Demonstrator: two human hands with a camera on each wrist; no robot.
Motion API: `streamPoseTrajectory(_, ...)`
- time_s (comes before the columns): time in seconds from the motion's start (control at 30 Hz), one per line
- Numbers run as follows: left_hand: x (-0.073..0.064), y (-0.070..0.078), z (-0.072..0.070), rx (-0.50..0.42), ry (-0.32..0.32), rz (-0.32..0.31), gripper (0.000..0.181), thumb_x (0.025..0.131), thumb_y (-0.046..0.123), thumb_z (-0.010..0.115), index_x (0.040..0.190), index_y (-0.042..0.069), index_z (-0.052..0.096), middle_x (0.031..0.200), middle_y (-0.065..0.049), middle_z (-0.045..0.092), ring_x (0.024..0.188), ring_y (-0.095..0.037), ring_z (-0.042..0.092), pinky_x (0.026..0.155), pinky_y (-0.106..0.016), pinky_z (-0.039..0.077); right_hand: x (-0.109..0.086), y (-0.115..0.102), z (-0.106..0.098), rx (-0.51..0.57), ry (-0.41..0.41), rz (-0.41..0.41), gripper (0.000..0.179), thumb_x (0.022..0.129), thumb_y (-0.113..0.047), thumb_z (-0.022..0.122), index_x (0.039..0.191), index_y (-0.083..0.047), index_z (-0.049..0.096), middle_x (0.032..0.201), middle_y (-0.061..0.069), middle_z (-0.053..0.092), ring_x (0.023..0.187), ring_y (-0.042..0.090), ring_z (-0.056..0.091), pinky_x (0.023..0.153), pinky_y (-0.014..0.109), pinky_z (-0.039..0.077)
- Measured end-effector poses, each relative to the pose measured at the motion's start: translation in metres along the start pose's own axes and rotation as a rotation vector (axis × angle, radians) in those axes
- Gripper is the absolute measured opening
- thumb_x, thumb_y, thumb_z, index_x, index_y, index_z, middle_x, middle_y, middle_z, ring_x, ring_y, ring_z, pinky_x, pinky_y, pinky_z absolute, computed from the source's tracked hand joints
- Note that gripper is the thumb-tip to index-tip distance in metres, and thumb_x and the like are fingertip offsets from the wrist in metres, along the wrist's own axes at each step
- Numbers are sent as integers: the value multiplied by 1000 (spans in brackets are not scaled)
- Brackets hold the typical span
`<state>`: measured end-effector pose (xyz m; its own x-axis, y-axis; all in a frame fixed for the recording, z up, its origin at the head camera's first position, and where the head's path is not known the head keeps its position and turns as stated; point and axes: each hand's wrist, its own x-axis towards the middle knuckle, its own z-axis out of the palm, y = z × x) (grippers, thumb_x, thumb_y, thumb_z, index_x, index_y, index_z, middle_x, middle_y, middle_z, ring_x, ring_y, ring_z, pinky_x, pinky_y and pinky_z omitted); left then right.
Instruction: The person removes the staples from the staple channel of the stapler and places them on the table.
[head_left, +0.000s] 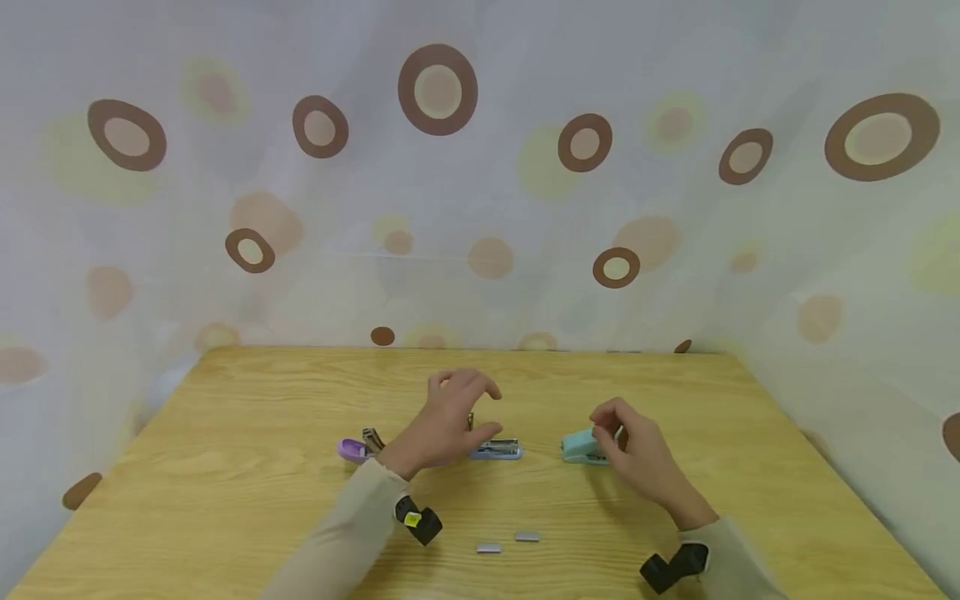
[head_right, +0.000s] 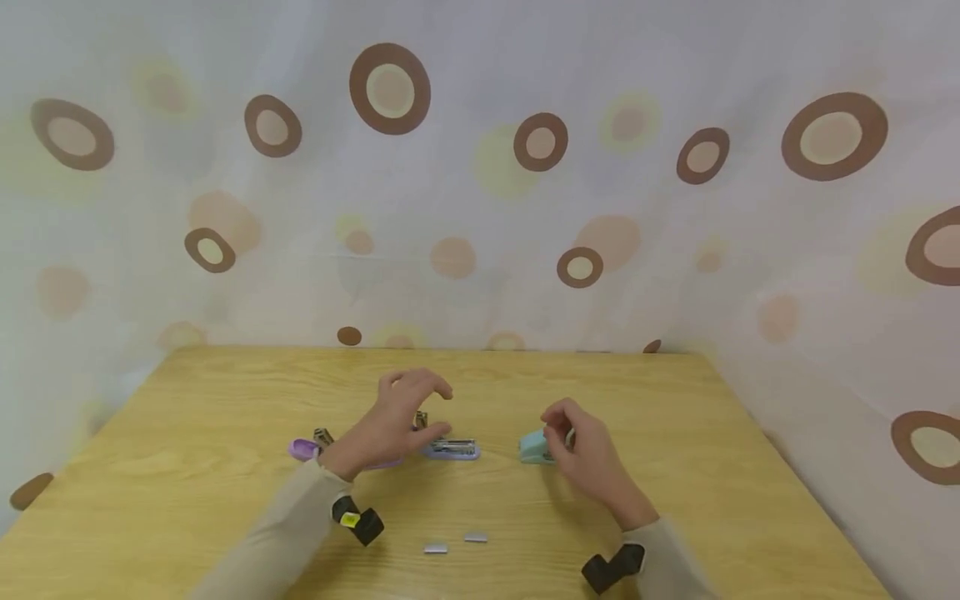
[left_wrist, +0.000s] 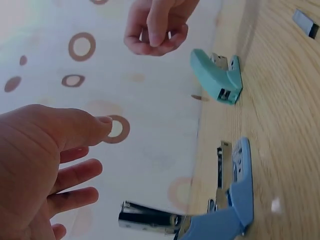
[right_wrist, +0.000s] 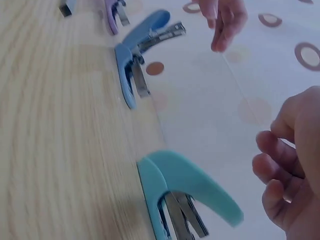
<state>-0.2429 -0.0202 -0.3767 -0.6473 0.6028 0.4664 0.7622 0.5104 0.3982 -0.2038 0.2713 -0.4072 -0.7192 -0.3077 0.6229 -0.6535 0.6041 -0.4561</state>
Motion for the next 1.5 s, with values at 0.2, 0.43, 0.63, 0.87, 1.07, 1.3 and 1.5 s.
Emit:
streamPoseTrajectory(0.2, 6, 5, 11, -46, -56, -27, 32, 90, 20, 69, 117, 9, 54, 118, -6, 60, 117, -25, 53, 104, -52, 26, 5, 6, -3, -25, 12, 65, 18, 88, 8, 59, 97, -6, 57, 77, -5, 54, 65, 2, 44, 52, 20, 39)
streamPoseTrajectory(0.43, 17, 12, 33, -44, -185, -45, 36, 95, 26, 62, 125, 11, 49, 122, -3, 59, 117, -20, 55, 108, -45, 29, 3, 10, -4, -30, -37, 116, 15, 89, 7, 58, 102, -2, 60, 83, 0, 55, 67, 3, 45, 55, 22, 41)
streamPoseTrajectory(0.63, 30, 13, 50, -98, -245, -72, 36, 97, 26, 59, 127, 11, 47, 123, -4, 58, 118, -22, 55, 105, -39, 39, -3, 22, -7, -35, -67, 122, 23, 88, 7, 61, 109, -1, 61, 91, 7, 58, 71, 4, 48, 59, 23, 44)
streamPoseTrajectory(0.87, 50, 13, 72, -253, -248, -80, 30, 95, 17, 60, 122, 8, 49, 119, -7, 57, 114, -23, 56, 95, -29, 47, -12, 36, -18, 58, -170, 198, 32, 89, 0, 64, 120, -1, 56, 104, 14, 57, 75, 5, 48, 59, 24, 44)
streamPoseTrajectory(1.07, 67, 23, 87, -202, -315, -38, 42, 94, 19, 62, 131, 6, 47, 128, -7, 54, 117, -23, 54, 97, -26, 45, -17, 45, -22, 124, -276, 224, 43, 87, -3, 68, 125, 2, 49, 106, 13, 54, 76, 6, 50, 57, 24, 44)
streamPoseTrajectory(1.3, 80, 36, 94, -128, -361, 7, 36, 95, 17, 60, 129, 10, 51, 130, -5, 54, 118, -18, 52, 97, -25, 44, -21, 54, -18, 141, -326, 209, 37, 90, -5, 65, 123, 3, 51, 102, 10, 57, 76, 6, 53, 61, 24, 48)
streamPoseTrajectory(1.5, 86, 46, 105, -150, -385, 2, 33, 95, 16, 60, 127, 13, 54, 123, -3, 57, 114, -15, 52, 93, -22, 43, -26, 60, -12, 96, -317, 215, 29, 90, 0, 63, 118, 0, 53, 96, 8, 60, 74, 5, 51, 62, 23, 47)
